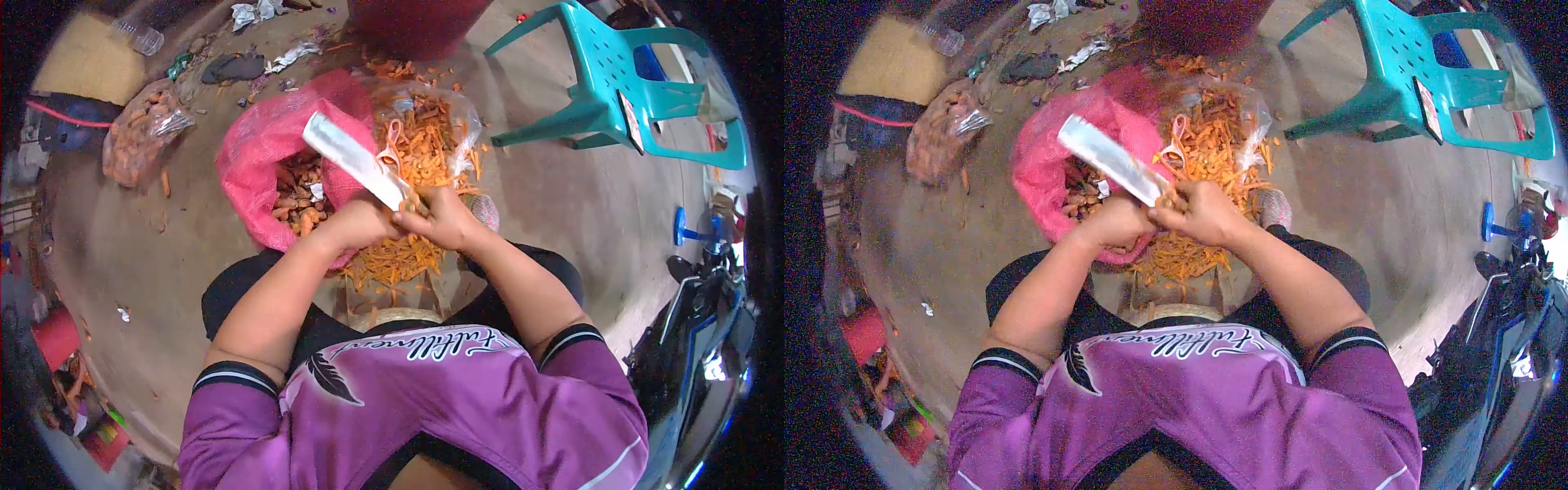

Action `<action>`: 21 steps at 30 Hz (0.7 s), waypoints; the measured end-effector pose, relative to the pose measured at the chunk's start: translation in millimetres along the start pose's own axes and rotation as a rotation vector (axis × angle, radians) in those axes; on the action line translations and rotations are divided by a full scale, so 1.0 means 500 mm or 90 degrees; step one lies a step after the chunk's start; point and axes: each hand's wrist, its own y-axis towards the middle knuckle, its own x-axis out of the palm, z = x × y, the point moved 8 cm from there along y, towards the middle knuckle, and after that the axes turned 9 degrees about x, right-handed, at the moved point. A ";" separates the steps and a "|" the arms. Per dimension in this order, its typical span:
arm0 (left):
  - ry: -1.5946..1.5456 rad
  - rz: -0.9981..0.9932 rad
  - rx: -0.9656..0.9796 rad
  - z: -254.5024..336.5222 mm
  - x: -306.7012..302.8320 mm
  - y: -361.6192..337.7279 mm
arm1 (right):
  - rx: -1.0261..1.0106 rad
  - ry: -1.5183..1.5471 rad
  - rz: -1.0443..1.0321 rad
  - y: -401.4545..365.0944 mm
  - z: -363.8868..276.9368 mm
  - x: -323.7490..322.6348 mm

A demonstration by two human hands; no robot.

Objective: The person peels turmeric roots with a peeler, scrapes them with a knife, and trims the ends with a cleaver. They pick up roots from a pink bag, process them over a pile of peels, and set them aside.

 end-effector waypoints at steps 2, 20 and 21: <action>0.034 0.231 0.026 -0.030 -0.039 -0.006 | 0.120 0.111 0.026 0.018 0.044 -0.003; 0.162 0.261 0.123 0.030 -0.064 -0.018 | 0.082 -0.152 0.135 0.018 0.027 -0.058; 0.118 0.249 0.110 0.022 -0.058 -0.016 | 0.089 -0.163 0.121 0.019 0.035 -0.054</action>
